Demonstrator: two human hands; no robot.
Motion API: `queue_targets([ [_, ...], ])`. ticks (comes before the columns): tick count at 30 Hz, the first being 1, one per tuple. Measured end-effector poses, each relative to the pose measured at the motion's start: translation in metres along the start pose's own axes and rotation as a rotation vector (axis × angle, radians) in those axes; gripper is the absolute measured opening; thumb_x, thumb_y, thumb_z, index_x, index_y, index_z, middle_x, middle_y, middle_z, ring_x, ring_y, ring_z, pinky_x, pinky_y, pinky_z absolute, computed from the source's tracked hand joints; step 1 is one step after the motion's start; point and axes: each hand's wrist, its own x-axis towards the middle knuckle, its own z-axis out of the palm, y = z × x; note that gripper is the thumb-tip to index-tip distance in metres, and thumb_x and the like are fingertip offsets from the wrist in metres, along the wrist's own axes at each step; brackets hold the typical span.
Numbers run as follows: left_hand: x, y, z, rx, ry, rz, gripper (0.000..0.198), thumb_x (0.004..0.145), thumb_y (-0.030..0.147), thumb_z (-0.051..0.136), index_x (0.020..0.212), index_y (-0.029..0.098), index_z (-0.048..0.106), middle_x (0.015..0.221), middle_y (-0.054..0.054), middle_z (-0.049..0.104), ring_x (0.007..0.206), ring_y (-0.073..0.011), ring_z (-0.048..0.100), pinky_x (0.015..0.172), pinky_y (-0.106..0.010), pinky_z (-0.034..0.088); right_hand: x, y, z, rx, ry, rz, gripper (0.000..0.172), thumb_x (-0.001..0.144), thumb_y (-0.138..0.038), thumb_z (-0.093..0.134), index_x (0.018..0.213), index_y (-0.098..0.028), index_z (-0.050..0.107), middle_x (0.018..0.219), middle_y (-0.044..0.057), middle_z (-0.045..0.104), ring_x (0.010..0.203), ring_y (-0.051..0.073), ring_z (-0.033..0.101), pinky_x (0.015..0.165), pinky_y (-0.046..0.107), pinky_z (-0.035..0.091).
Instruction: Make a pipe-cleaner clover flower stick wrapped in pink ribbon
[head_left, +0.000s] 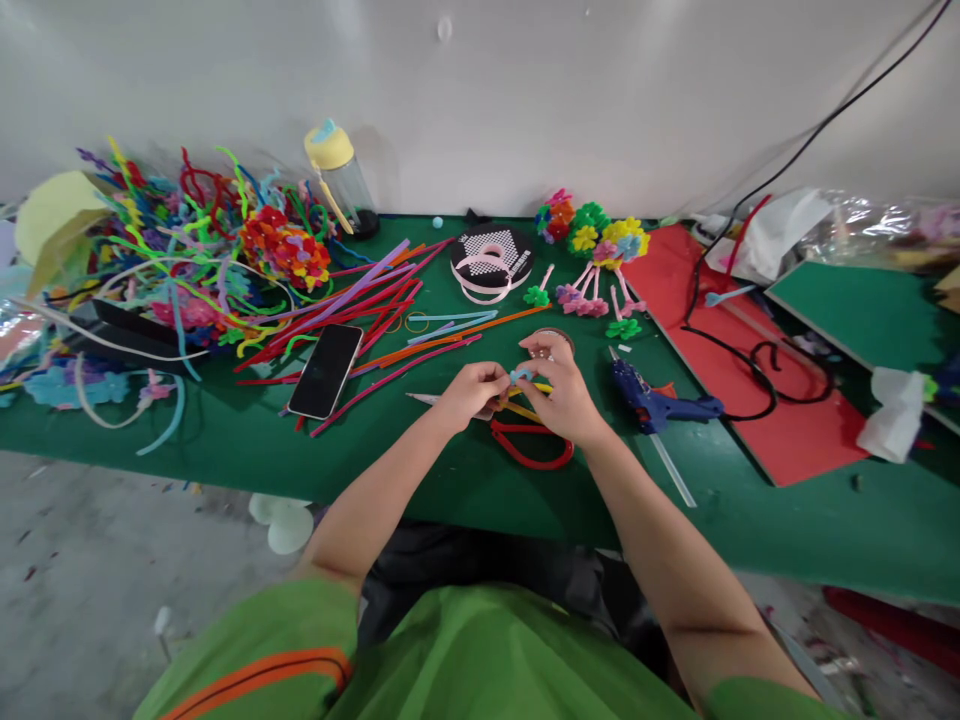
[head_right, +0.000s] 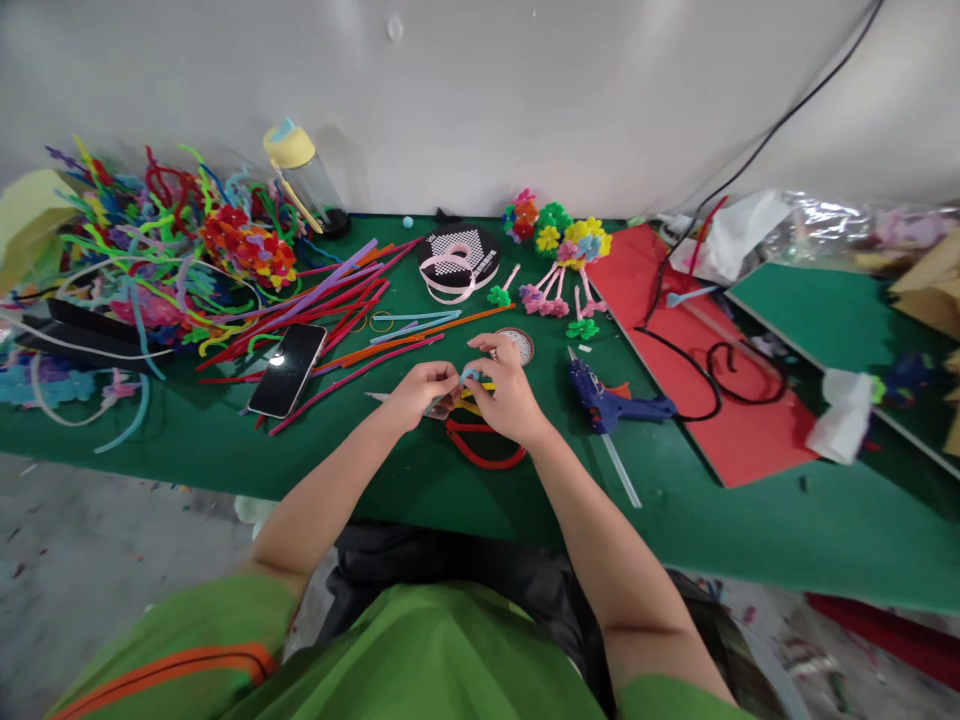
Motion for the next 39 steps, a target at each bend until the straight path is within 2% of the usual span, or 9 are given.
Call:
queue_targets([
  [4,-0.001,0.001,0.0,-0.059,-0.067,-0.067,0.02,0.075,0.025,0.053,0.061,0.015,0.042,0.056,0.003,0.049,0.047,-0.0049,0.047,0.044,-0.016,0.034,0.0,0.0,0.001,0.004,-0.03,0.001,0.009,0.078,-0.015,0.051,0.077,-0.022,0.056,0.113,0.008,0.044,0.106,0.024,0.044,0.092,0.047,0.04],
  [6,0.0,-0.001,0.0,-0.014,-0.047,-0.009,0.019,0.077,0.025,0.051,0.063,0.015,0.043,0.057,0.003,0.048,0.047,-0.0053,0.046,0.045,-0.017,0.034,0.001,0.002,0.001,0.008,-0.013,0.024,0.008,0.078,-0.016,0.051,0.076,-0.022,0.056,0.111,0.008,0.046,0.104,0.024,0.045,0.09,0.047,0.041],
  [12,-0.001,-0.006,-0.001,0.486,0.235,0.532,0.015,0.08,0.021,0.047,0.066,0.017,0.045,0.063,0.001,0.048,0.061,-0.0099,0.047,0.058,-0.022,0.038,0.001,0.008,0.005,0.073,0.064,0.199,0.011,0.077,-0.032,0.056,0.075,-0.021,0.059,0.107,0.01,0.05,0.098,0.024,0.049,0.071,0.04,0.049],
  [15,-0.002,-0.008,0.0,0.726,0.337,0.783,0.014,0.081,0.016,0.043,0.068,0.017,0.044,0.069,-0.001,0.048,0.068,-0.0119,0.047,0.063,-0.024,0.038,0.0,0.01,0.007,0.151,0.067,0.283,0.02,0.077,-0.039,0.055,0.07,-0.02,0.06,0.105,0.009,0.051,0.099,0.024,0.05,0.074,0.04,0.049],
  [17,-0.003,-0.01,0.001,0.849,0.337,0.855,0.014,0.083,0.014,0.04,0.07,0.018,0.044,0.072,-0.003,0.048,0.071,-0.013,0.047,0.064,-0.025,0.039,-0.001,0.01,0.008,0.213,0.045,0.343,0.023,0.075,-0.041,0.056,0.067,-0.02,0.06,0.106,0.009,0.052,0.098,0.023,0.052,0.077,0.04,0.049],
  [22,-0.001,-0.014,0.0,1.135,0.352,0.955,0.018,0.086,0.014,0.035,0.074,0.016,0.048,0.075,-0.005,0.051,0.072,-0.0152,0.048,0.064,-0.026,0.038,-0.001,0.009,0.009,0.35,0.016,0.456,0.021,0.071,-0.039,0.06,0.069,-0.018,0.062,0.108,0.009,0.052,0.093,0.021,0.056,0.076,0.038,0.05],
  [29,0.0,-0.016,-0.001,1.368,0.414,1.042,0.021,0.086,0.016,0.037,0.072,0.015,0.051,0.071,-0.005,0.054,0.069,-0.0158,0.05,0.061,-0.028,0.037,-0.002,0.013,0.011,0.319,0.009,0.413,0.009,0.072,-0.027,0.058,0.071,-0.019,0.062,0.108,0.009,0.051,0.103,0.024,0.053,0.084,0.041,0.046],
  [34,0.0,-0.018,0.0,1.269,0.415,1.021,0.019,0.086,0.017,0.038,0.074,0.014,0.052,0.071,-0.005,0.055,0.068,-0.0151,0.051,0.06,-0.027,0.04,-0.002,0.013,0.01,0.242,0.024,0.36,0.007,0.071,-0.025,0.057,0.071,-0.019,0.06,0.107,0.011,0.051,0.106,0.026,0.051,0.084,0.042,0.046],
  [39,0.0,-0.016,0.0,0.949,0.365,0.922,0.014,0.083,0.015,0.043,0.071,0.015,0.05,0.072,-0.003,0.054,0.069,-0.0124,0.051,0.061,-0.023,0.041,-0.001,0.008,0.007,0.138,0.053,0.271,0.006,0.073,-0.023,0.056,0.072,-0.019,0.06,0.107,0.011,0.052,0.105,0.025,0.05,0.087,0.044,0.043],
])
